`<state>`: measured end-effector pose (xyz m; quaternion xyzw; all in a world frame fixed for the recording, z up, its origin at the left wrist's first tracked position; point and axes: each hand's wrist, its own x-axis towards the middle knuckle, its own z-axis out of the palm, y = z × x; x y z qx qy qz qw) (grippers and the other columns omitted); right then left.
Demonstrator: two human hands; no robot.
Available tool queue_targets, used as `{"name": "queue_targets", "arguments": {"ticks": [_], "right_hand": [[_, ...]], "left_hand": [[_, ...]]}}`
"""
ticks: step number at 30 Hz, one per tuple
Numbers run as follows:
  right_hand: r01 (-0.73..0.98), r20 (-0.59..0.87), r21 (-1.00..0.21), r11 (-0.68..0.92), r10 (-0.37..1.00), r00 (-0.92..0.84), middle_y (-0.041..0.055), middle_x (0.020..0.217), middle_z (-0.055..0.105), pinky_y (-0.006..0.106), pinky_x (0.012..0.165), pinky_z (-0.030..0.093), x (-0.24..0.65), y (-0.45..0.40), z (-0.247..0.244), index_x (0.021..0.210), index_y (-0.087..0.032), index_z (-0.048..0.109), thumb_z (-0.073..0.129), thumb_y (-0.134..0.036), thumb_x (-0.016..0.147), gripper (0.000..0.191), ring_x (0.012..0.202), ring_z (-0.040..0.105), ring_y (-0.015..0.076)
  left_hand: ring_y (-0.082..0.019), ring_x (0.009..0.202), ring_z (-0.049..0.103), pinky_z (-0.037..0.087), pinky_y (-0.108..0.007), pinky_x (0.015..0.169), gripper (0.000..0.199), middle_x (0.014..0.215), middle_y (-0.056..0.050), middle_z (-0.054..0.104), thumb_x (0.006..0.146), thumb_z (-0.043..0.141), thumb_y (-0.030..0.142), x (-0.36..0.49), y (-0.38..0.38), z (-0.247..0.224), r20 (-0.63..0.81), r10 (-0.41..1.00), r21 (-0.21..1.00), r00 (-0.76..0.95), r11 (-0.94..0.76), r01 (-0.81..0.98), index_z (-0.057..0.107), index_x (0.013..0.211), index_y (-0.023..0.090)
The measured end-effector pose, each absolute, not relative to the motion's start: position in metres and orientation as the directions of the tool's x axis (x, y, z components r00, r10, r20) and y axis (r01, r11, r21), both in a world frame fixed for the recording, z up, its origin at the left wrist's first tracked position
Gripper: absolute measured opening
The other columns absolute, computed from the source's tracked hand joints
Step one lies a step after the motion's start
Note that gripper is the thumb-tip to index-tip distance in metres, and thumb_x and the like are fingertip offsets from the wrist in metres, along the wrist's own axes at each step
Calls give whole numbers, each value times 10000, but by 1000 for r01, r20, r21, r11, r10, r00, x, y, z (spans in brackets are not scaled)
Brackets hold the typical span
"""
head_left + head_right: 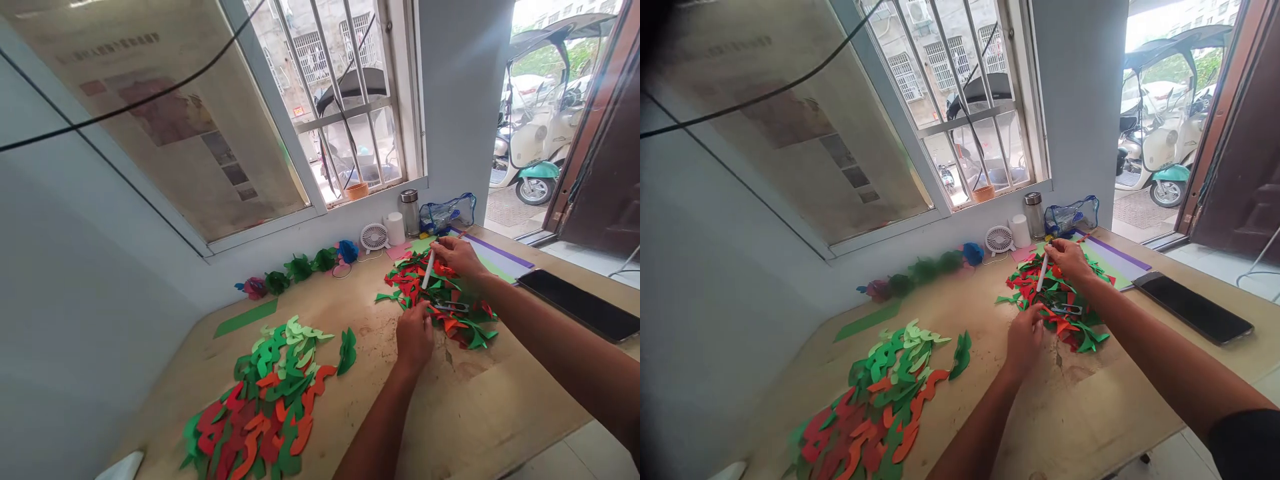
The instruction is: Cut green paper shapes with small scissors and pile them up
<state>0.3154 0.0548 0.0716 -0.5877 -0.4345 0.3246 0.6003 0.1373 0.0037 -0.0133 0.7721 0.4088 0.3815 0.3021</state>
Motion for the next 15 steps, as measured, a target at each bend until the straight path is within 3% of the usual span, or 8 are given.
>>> {"name": "queue_targets", "arguments": {"ticks": [4, 6, 8, 12, 15], "right_hand": [[93, 173, -984, 151, 930, 326, 18, 665, 640, 259, 592, 505, 296, 65, 68, 698, -192, 583, 687, -452, 653, 284, 588, 593, 136], [174, 177, -976, 134, 948, 263, 18, 644, 640, 251, 556, 494, 279, 75, 61, 677, -188, 576, 644, -459, 684, 279, 567, 595, 138], [369, 162, -925, 91, 973, 166, 23, 657, 655, 239, 548, 485, 257, 87, 53, 681, -186, 578, 555, -431, 760, 258, 586, 612, 141], [520, 135, -852, 56, 984, 115, 12, 551, 627, 236, 527, 449, 218, 111, 38, 599, -180, 582, 581, -363, 756, 241, 546, 599, 149], [631, 113, -775, 28, 989, 95, 12, 575, 647, 226, 543, 420, 197, 128, 29, 616, -179, 609, 593, -324, 758, 204, 580, 603, 149]], "left_hand": [[-226, 879, 577, 417, -358, 804, 310, 883, -73, 681, 747, 464, 59, 131, -17, -24, 357, 899, 758, 255, -438, 483, 668, 926, 209], [-237, 909, 574, 407, -381, 837, 301, 891, -79, 680, 724, 476, 44, 125, -25, -26, 363, 901, 761, 239, -434, 482, 673, 887, 202], [-242, 933, 570, 397, -394, 869, 324, 903, -79, 677, 695, 480, 21, 121, -30, -27, 362, 906, 777, 218, -423, 467, 676, 881, 201], [-239, 939, 571, 397, -392, 871, 385, 909, -75, 675, 667, 452, -13, 117, -29, -31, 358, 914, 807, 192, -407, 429, 684, 881, 206], [-237, 944, 573, 396, -385, 868, 410, 908, -64, 682, 629, 454, -29, 118, -25, -37, 367, 912, 823, 185, -411, 392, 689, 864, 211]]}}
